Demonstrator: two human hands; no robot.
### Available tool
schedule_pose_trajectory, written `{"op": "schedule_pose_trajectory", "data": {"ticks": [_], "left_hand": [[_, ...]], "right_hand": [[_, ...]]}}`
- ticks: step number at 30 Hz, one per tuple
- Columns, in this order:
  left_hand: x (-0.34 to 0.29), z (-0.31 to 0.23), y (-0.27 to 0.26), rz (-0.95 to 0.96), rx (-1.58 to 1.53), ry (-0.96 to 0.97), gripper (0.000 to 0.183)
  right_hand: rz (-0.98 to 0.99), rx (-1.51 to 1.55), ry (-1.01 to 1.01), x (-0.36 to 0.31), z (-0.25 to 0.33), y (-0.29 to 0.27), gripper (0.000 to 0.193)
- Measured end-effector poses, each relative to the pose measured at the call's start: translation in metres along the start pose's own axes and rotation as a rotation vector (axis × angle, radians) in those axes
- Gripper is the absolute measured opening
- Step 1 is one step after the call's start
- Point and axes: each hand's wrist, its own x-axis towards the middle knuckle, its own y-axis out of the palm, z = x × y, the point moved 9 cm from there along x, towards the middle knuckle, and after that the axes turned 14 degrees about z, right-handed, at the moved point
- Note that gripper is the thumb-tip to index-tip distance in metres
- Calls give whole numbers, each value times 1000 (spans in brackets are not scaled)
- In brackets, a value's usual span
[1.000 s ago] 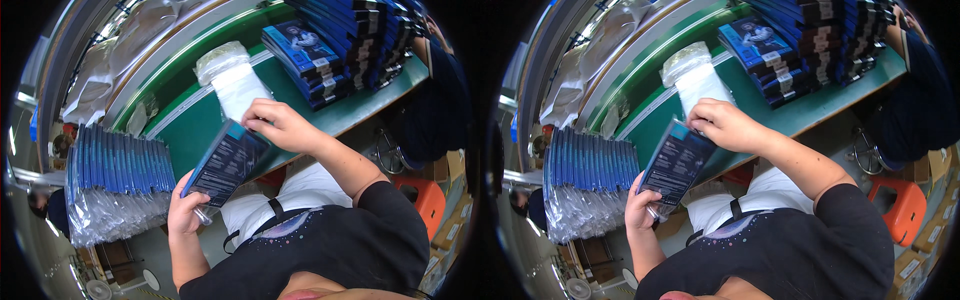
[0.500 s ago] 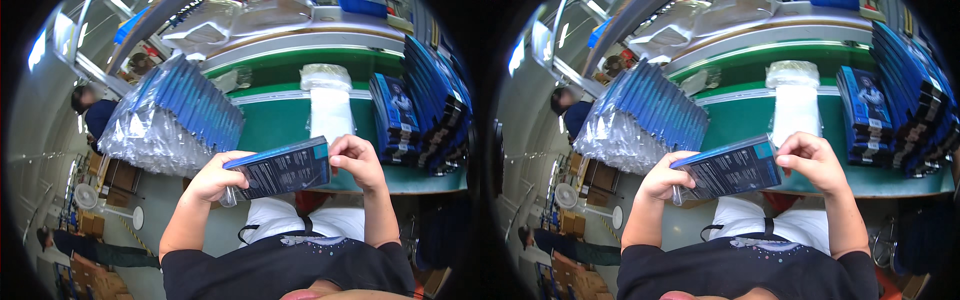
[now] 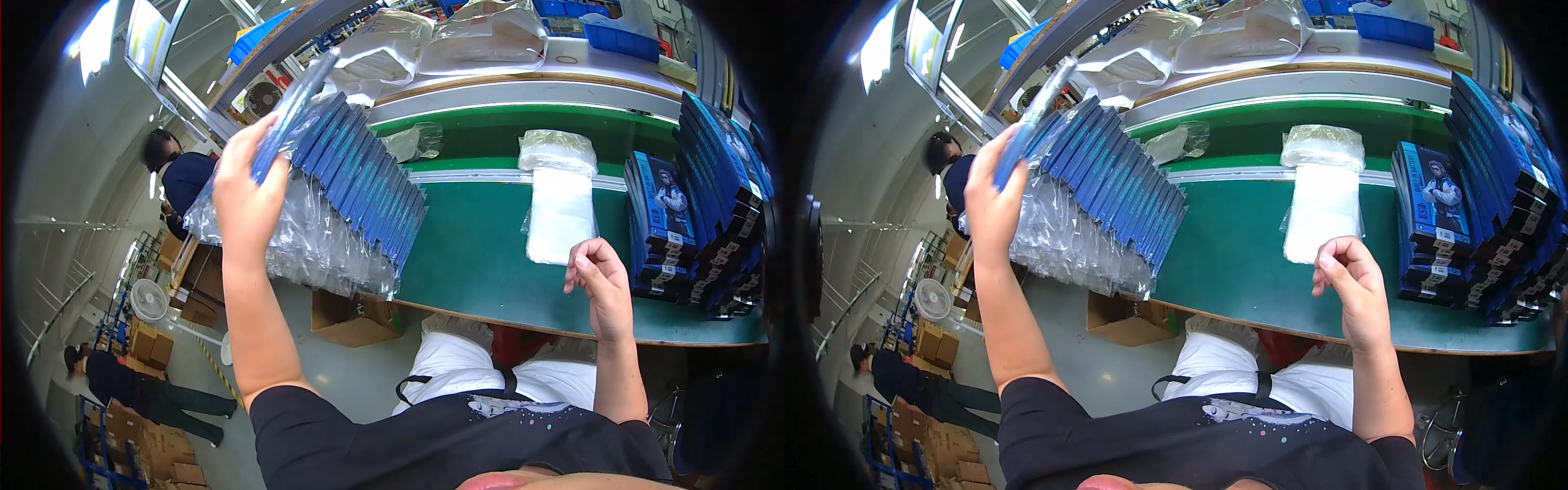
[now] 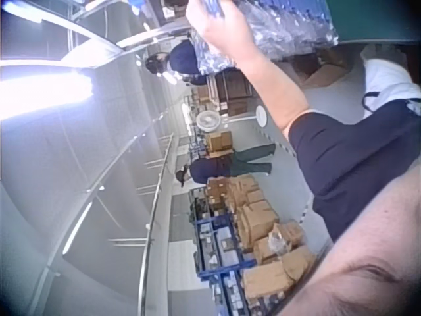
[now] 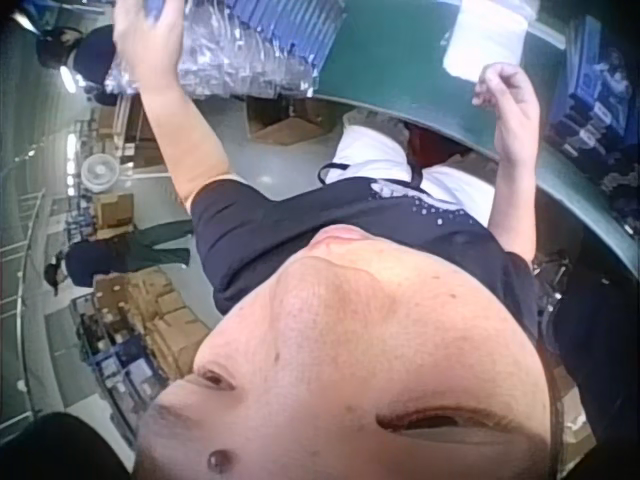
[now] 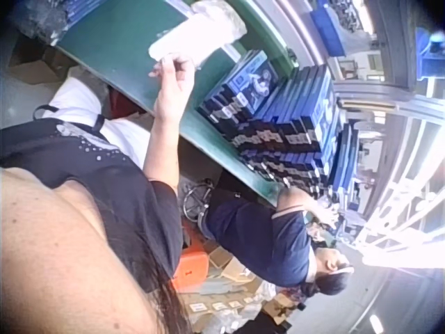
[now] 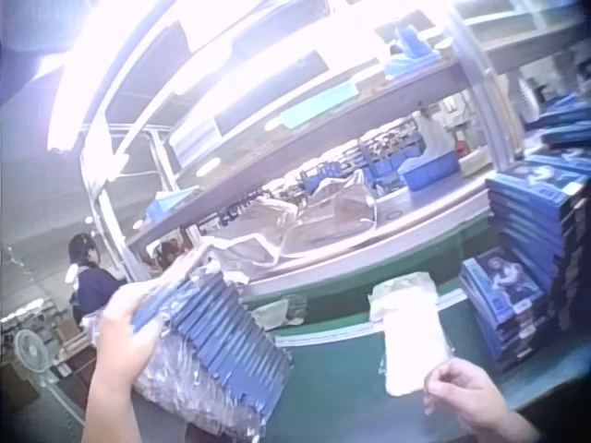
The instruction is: The recorder is packing blue electronic devices into clear plastic bags at a workstation.
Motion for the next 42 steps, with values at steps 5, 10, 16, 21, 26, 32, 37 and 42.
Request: {"op": "schedule_pose_trajectory", "data": {"ticks": [5,10,16,21,26,32,37,42], "left_hand": [[16,84,46,277,232,-252,59],[1,38,40,-91,613,-217,61],[-54,-115,190,295,-224,413,27],[-108,-148,321,629,-358,635,24],[-100,-148,328,460,-368,656,14],[-88,-142,326,538,-572,542,34],[-83,-138,320,555,-695,487,23],[-79,-134,329,534,-751,429,12]], "right_hand": [[124,-120,-97,-6,34,17,11],[31,-490,-354,-18,122,20,13],[-473,-1334,-202,13,155,-55,50],[-394,-2002,387,43,94,-92,76],[-382,-1761,570,40,105,-86,71],[-311,-873,-11,26,121,-52,71],[-46,75,-245,0,95,-13,69],[222,782,29,-9,-2,-14,90]]}}
